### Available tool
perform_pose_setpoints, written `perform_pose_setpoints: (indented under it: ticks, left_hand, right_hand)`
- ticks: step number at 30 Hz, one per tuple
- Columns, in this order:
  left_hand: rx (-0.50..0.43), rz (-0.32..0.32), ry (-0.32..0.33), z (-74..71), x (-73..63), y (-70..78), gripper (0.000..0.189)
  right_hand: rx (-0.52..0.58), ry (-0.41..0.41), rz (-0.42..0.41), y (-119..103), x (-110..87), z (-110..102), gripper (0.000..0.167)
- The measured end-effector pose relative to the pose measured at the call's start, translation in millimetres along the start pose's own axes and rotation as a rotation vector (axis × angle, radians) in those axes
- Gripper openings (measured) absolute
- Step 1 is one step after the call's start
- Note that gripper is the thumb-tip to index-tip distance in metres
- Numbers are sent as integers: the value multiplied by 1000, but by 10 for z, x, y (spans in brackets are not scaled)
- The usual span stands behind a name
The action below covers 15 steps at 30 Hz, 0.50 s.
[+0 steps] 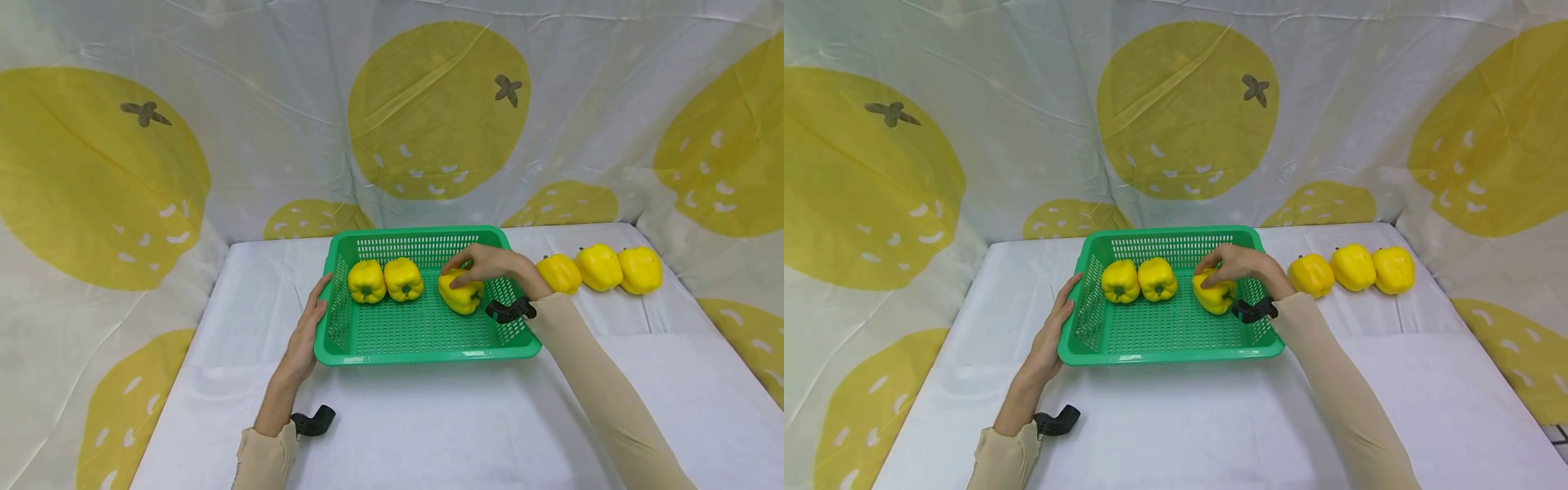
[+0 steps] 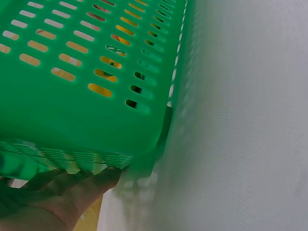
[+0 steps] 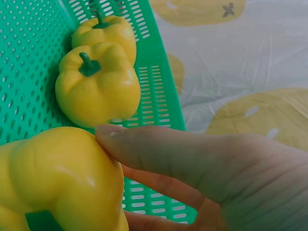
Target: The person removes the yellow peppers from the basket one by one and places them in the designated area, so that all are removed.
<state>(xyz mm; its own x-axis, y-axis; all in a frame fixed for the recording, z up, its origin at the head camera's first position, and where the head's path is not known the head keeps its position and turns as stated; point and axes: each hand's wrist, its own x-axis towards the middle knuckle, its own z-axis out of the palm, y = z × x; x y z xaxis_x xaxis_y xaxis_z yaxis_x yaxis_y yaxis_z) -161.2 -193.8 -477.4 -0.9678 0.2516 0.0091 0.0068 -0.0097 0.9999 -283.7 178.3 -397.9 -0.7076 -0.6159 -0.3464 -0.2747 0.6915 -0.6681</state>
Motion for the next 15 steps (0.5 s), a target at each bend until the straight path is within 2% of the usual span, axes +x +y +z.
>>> perform_pose_setpoints:
  ticks: [5, 10, 15]
  left_hand:
    - [-2, -4, 0, -2, -5, 2, 52]
    - [-10, -3, -9, 3, -7, 11, 53]
    - [-15, -1, -14, 6, -3, 10, 53]
  right_hand:
    - [10, -11, -2, -11, -5, 15, 44]
    - [22, -36, -57, 6, 13, 21, 43]
    - [31, -5, -81, 7, -1, 11, 42]
